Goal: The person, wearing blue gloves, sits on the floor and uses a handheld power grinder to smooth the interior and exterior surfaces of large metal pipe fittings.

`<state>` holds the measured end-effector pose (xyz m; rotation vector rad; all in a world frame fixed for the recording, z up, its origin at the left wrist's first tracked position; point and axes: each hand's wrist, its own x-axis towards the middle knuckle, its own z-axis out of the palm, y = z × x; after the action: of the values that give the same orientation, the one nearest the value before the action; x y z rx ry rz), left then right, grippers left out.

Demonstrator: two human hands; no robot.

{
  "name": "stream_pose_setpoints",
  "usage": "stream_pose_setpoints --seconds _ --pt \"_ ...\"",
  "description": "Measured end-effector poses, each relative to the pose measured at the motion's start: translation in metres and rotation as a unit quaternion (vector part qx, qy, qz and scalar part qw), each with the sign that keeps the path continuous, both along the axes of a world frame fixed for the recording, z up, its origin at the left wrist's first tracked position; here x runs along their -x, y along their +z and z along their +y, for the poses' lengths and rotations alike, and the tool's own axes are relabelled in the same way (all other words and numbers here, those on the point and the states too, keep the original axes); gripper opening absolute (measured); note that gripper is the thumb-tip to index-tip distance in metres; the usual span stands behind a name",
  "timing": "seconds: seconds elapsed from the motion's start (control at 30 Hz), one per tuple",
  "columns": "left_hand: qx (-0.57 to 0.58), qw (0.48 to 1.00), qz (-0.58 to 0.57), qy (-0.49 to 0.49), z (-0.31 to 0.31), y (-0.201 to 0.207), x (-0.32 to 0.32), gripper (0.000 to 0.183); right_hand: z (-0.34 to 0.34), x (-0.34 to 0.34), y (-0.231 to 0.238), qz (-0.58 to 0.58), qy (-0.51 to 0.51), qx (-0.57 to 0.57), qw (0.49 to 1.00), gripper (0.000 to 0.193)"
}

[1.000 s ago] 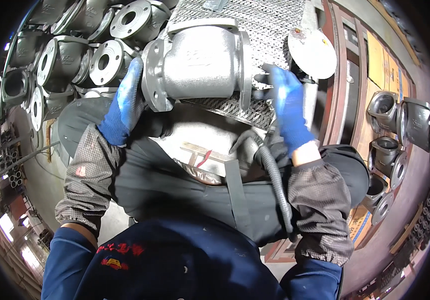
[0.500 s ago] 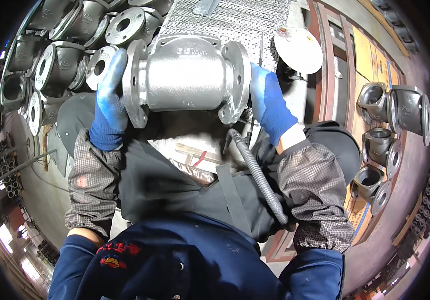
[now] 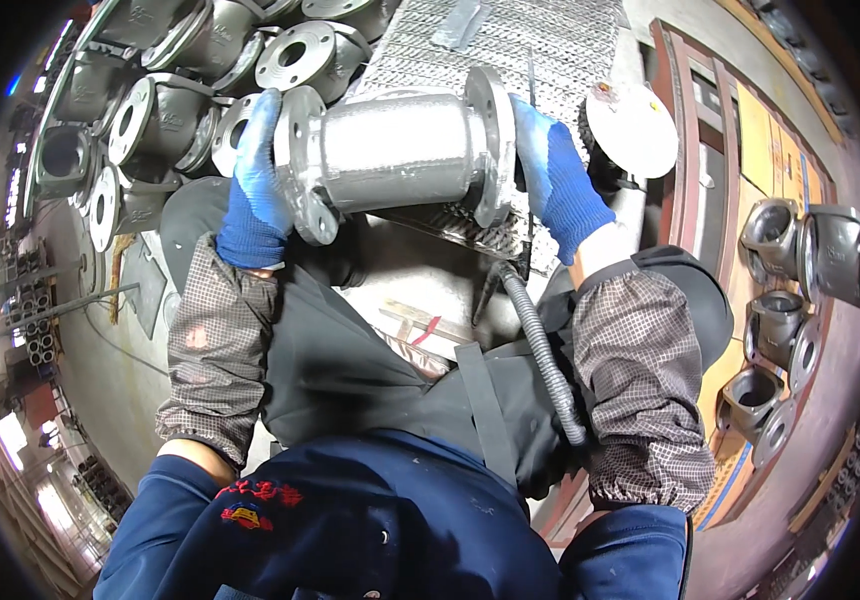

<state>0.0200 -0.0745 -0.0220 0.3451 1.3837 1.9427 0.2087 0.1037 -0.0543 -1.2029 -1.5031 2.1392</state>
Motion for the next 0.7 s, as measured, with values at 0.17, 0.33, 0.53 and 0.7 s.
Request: stream_pose_setpoints --seconds 0.17,0.33,0.53,0.7 --pt "-0.024 0.999 -0.026 -0.015 0.003 -0.011 0.009 0.049 -0.007 0.009 0.007 0.01 -0.103 0.062 0.993 0.044" --pt "0.053 0.856 0.514 -0.007 0.001 -0.024 0.008 0.042 0.005 -0.009 -0.035 0.035 -0.052 -0.075 0.995 0.047" --pt "0.082 0.682 0.725 -0.047 0.004 -0.005 0.007 0.045 0.014 -0.019 -0.05 0.065 -0.101 0.013 0.993 0.041" --pt "0.026 0.855 0.503 -0.12 0.014 -0.002 -0.012 0.048 0.016 -0.027 -0.058 0.095 -0.139 0.038 0.985 0.045"
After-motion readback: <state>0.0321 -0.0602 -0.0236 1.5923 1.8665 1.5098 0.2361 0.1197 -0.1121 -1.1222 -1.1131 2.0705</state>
